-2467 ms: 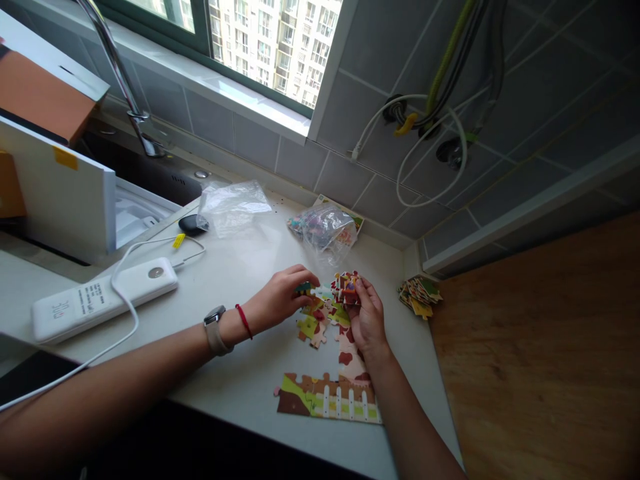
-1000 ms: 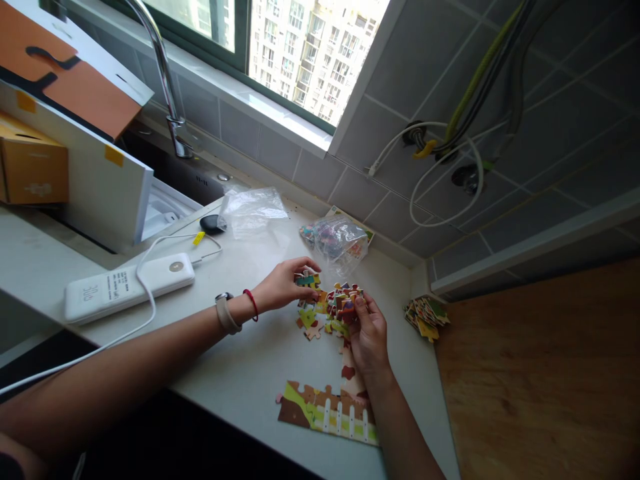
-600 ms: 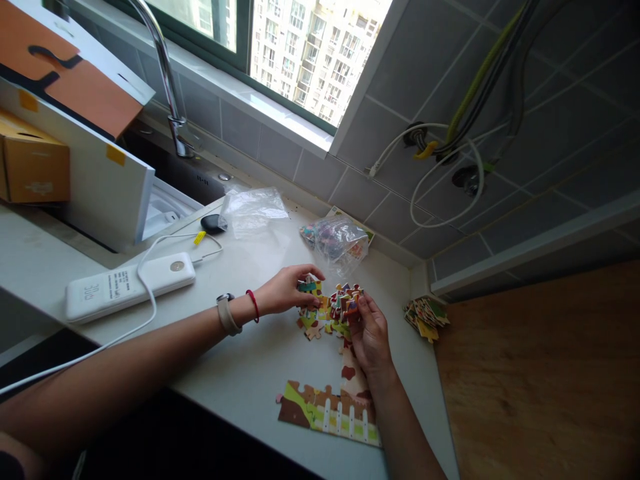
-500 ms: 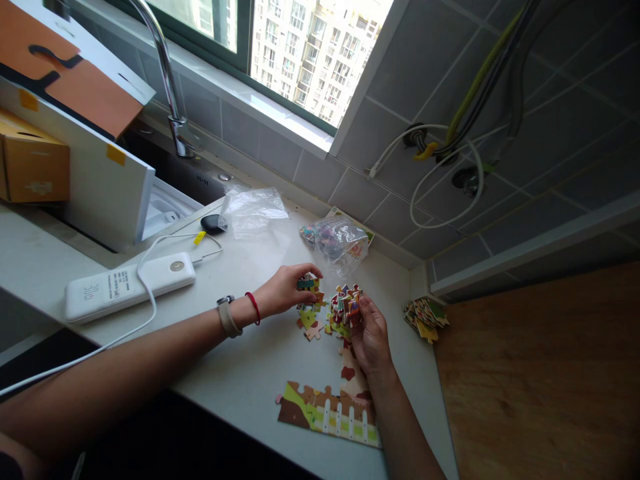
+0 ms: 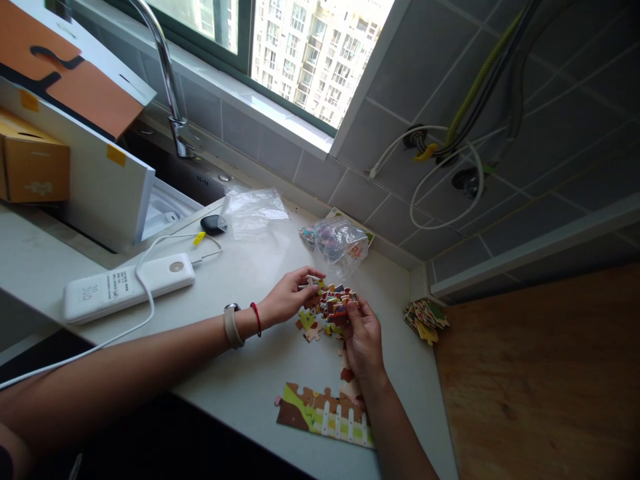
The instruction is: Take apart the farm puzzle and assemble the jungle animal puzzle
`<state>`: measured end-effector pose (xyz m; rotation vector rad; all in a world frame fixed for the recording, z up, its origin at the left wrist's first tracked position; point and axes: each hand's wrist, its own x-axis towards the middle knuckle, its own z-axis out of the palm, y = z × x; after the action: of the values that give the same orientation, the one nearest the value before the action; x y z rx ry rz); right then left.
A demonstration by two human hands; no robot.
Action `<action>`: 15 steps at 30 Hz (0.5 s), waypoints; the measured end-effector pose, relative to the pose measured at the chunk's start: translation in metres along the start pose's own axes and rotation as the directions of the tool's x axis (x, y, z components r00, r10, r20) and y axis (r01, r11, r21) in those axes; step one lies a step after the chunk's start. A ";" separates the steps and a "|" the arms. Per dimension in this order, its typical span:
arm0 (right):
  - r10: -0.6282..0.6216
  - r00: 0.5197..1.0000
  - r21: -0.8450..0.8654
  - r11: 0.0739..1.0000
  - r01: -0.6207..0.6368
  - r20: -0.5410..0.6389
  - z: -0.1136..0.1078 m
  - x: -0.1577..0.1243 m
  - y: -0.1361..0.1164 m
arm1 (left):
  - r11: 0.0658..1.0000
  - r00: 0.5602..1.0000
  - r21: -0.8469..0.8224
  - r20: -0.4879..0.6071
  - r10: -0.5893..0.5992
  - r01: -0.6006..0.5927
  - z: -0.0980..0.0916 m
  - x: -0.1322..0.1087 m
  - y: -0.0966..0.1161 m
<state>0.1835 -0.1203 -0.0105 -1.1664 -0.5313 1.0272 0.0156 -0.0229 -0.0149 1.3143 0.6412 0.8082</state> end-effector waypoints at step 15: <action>0.078 0.990 -0.021 0.997 -0.076 0.115 0.004 -0.009 0.008 | 0.974 0.967 0.224 0.251 -0.038 -0.020 0.008 -0.012 0.004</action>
<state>0.1735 -0.1261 -0.0149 -1.1542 -0.5904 1.1641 0.0142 -0.0370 -0.0106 1.5902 0.5441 0.5571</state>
